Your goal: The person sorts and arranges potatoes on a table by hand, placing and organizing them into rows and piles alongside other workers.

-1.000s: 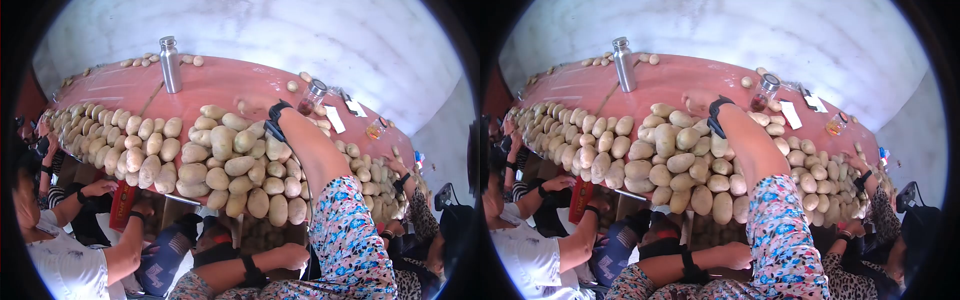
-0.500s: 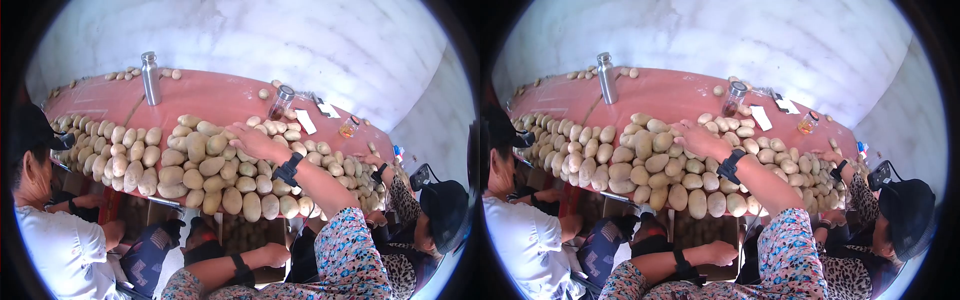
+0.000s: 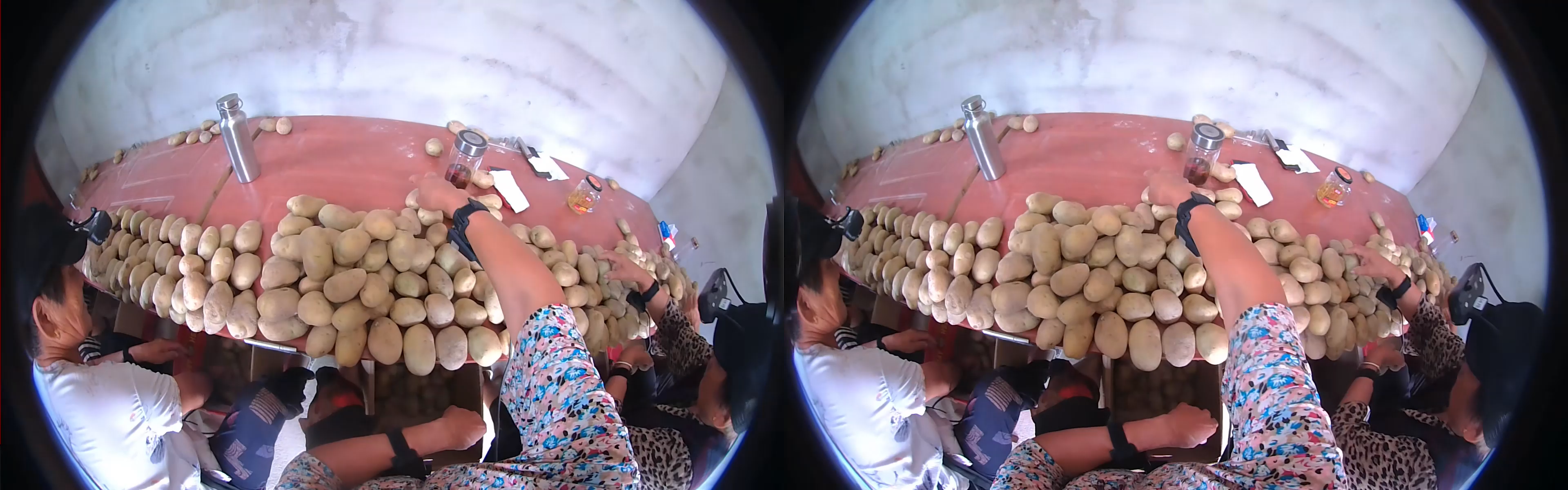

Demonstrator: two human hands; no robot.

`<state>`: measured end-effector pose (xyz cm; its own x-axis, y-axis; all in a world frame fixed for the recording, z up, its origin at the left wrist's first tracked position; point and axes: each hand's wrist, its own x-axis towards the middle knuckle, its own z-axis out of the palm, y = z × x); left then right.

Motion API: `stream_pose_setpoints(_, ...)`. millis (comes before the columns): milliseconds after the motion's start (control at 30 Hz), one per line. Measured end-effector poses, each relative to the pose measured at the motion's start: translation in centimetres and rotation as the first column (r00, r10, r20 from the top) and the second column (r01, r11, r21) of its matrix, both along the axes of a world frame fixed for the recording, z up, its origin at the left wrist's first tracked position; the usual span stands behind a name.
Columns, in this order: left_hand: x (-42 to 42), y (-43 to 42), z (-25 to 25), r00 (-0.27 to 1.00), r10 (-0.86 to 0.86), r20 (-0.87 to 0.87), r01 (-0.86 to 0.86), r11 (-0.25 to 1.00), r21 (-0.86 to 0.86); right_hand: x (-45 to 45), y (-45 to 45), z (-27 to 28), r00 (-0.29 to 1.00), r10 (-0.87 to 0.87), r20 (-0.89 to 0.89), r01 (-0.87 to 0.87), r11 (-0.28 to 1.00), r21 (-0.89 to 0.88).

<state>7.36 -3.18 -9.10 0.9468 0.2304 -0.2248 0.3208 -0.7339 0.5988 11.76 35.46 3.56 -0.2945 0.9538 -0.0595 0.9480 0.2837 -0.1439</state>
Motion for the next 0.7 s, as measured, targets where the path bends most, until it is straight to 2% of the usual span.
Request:
stream_pose_setpoints(100, -0.2, -0.2, -0.8, 0.999, 0.041, -0.012, -0.041, 0.999, 0.012, -0.4, 1.2, -0.1, 0.998, -0.017, 0.057, 0.023, 0.995, -0.093)
stream_pose_setpoints(167, -0.1, -0.3, -1.1, 0.998, 0.05, -0.03, -0.05, 0.999, 0.002, -1.0, 1.6, 0.2, 0.98, 0.02, 0.199, 0.019, 0.981, -0.191)
stream_pose_setpoints(200, -0.1, -0.3, -1.1, 0.998, 0.052, -0.048, -0.052, 0.999, 0.001, -1.3, 1.5, 0.4, 0.98, 0.026, 0.199, 0.013, 0.981, -0.195)
stream_pose_setpoints(267, -0.1, -0.4, -1.4, 0.998, 0.043, -0.041, -0.042, 0.999, 0.008, -1.6, 1.4, 1.1, 0.952, -0.119, 0.28, 0.173, 0.969, -0.175)
stream_pose_setpoints(400, 0.1, -0.6, -2.0, 0.999, 0.037, -0.015, -0.037, 0.999, 0.021, -0.8, 0.4, 1.2, 0.956, -0.076, 0.282, 0.106, 0.99, -0.092)
stream_pose_setpoints(467, -0.1, -0.6, -0.8, 0.998, 0.062, -0.018, -0.061, 0.998, 0.024, -0.8, -0.8, 0.9, 0.99, -0.031, 0.139, 0.014, 0.993, 0.121)
stream_pose_setpoints(500, -0.2, -0.4, -0.1, 0.995, 0.092, -0.022, -0.092, 0.996, 0.021, -0.6, -1.5, 1.1, 0.989, -0.031, 0.145, 0.014, 0.993, 0.117)
stream_pose_setpoints(567, -0.2, -0.5, 0.3, 0.996, 0.086, -0.023, -0.086, 0.996, 0.009, -0.1, -3.3, 1.9, 0.998, -0.053, -0.021, 0.056, 0.978, 0.203)
stream_pose_setpoints(700, 0.3, -0.8, 0.5, 0.996, 0.037, -0.085, -0.035, 0.999, 0.028, 2.3, -7.8, 3.6, 0.987, -0.072, -0.143, 0.082, 0.994, 0.07)
